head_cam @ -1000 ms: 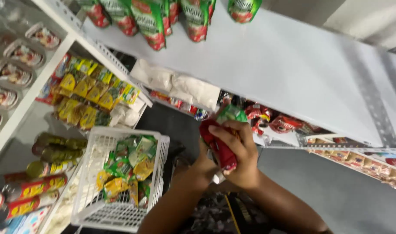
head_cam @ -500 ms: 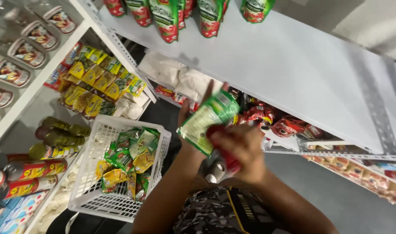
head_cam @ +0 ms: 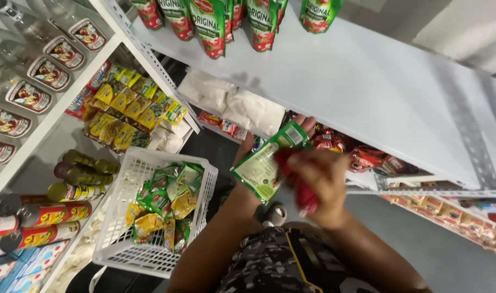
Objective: Wiping down tomato sauce pouches with a rag and organizing them on grocery store shelves.
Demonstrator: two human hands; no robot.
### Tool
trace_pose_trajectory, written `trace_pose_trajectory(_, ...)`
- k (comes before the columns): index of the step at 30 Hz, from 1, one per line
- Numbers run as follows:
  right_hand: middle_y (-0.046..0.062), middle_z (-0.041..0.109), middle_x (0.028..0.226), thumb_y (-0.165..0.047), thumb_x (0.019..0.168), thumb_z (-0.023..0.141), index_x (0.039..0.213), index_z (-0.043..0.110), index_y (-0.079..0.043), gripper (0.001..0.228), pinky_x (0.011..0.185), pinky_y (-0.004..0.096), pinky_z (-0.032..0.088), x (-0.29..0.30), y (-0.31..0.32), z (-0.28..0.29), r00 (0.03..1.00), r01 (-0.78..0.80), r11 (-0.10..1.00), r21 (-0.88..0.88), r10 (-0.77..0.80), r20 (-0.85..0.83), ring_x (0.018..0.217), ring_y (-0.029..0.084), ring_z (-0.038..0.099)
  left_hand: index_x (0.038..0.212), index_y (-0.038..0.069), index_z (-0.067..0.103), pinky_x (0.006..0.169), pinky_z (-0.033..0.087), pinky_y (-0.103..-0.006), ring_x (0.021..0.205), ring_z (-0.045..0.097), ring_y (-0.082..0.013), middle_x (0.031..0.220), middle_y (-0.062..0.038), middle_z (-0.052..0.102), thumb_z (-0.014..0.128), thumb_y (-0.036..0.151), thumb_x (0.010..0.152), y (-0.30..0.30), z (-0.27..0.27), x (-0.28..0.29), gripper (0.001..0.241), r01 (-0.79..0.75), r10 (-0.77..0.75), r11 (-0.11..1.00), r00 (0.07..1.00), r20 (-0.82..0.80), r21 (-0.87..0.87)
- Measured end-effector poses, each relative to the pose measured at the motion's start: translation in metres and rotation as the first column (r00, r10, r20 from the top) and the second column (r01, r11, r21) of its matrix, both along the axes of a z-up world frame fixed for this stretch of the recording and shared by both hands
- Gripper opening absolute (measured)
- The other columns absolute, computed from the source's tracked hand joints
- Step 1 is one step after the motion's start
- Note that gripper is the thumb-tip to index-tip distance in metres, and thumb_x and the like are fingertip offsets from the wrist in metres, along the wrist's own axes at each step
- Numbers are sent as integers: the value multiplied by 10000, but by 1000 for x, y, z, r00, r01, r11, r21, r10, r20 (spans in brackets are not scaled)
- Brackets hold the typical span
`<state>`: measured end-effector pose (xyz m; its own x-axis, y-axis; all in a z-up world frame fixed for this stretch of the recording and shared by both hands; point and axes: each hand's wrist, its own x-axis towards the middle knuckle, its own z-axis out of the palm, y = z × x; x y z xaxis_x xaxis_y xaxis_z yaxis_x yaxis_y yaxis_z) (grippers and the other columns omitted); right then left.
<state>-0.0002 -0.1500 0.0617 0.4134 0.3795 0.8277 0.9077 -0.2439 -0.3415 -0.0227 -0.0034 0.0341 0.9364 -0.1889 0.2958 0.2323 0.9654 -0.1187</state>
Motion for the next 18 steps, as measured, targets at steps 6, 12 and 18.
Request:
trace_pose_trajectory(6,209,567,1081,-167,985,696,1177,747,-26,244,882,451,505,-9,15,33,994,94,993,68,-90,-59,971,382,602,1684,89,98,1287,155,-542,1567,207,-331,1722,-173,155,568,698,867,-6,23,-1,1122,-19,49,970,992,-117,244)
trace_pose_trajectory(12,117,587,1147,-93,834,842,1166,698,-55,364,905,412,522,-17,2,11,991,108,994,-13,-109,-79,1051,279,558,1646,-21,225,1313,225,-445,1539,312,-297,1690,-209,284,389,508,889,-6,31,-11,938,-5,76,928,981,-177,374)
trace_pose_trajectory(18,201,560,1131,-457,1069,533,1294,704,-25,516,951,470,505,7,0,6,991,77,996,53,-71,-114,1074,385,625,1673,64,219,1276,277,-445,1544,317,-271,1721,-151,215,451,507,971,-23,-17,-12,861,-38,81,972,980,-182,230)
